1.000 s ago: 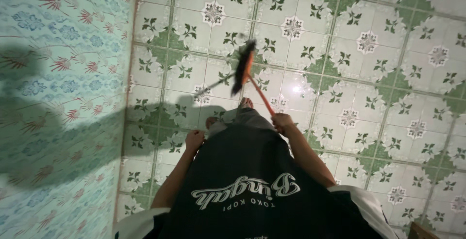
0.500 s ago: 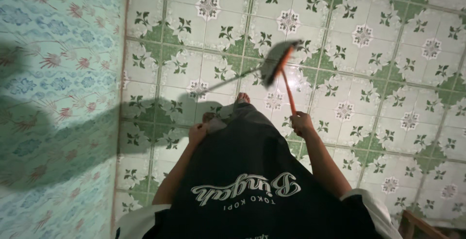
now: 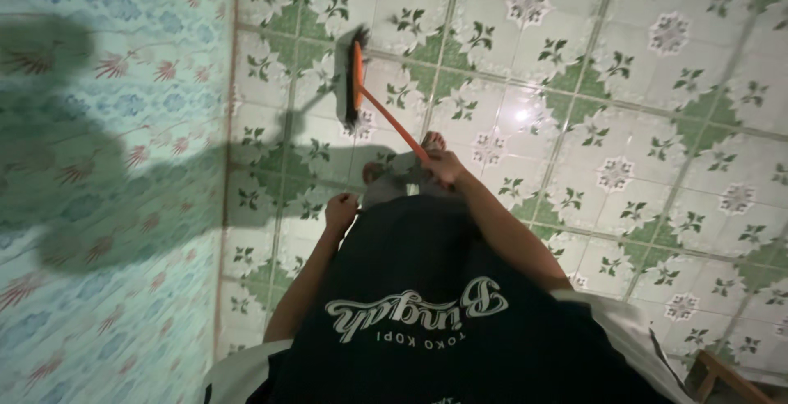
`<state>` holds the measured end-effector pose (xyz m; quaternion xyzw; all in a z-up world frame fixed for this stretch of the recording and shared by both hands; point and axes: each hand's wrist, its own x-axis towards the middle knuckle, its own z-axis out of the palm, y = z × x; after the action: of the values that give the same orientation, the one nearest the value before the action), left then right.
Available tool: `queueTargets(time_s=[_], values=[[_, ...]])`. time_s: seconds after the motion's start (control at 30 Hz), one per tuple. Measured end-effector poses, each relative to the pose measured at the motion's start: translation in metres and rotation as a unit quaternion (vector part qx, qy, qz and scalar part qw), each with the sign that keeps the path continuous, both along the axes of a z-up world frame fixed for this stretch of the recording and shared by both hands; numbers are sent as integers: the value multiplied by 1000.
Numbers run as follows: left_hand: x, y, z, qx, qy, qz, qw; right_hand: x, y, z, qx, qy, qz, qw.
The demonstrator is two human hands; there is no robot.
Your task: The person sweeps the tiled floor using a broom and then uses a dustpan to collect the debris.
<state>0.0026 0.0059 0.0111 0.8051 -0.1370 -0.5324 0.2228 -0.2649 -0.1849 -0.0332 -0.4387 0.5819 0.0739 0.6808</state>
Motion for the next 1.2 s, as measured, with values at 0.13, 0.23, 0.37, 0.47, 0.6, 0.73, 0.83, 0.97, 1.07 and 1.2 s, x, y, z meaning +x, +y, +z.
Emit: queueTargets(time_s=[0.13, 0.23, 0.37, 0.47, 0.6, 0.73, 0.83, 0.97, 1.07, 1.2], values=[[-2, 6, 0, -3, 14, 9, 1000, 25, 1, -13, -52, -16, 9, 998], [0, 8, 2, 52, -25, -18, 998, 18, -3, -13, 35, 42, -60, 997], [2, 7, 8, 15, -76, -112, 991, -21, -10, -4, 42, 57, -131, 989], [5, -5, 7, 12, -109, -160, 981, -57, -7, 9, 52, 95, -155, 982], [1, -29, -1, -11, -130, -199, 971, -113, 0, 33, 65, 110, -229, 965], [-5, -61, -11, -97, -93, -189, 973, -163, 3, 55, 71, 131, -280, 948], [-15, -76, -14, -126, -92, -141, 978, -189, -2, 67, 74, 183, -305, 932], [-24, -85, -15, -80, -125, -161, 976, -204, -12, 80, 59, 198, -260, 943], [-28, -77, -14, -78, -133, -186, 970, -197, -12, 103, 13, 251, -211, 944], [-33, -66, -12, -71, -153, -215, 962, -179, -8, 143, 15, 223, -199, 954]])
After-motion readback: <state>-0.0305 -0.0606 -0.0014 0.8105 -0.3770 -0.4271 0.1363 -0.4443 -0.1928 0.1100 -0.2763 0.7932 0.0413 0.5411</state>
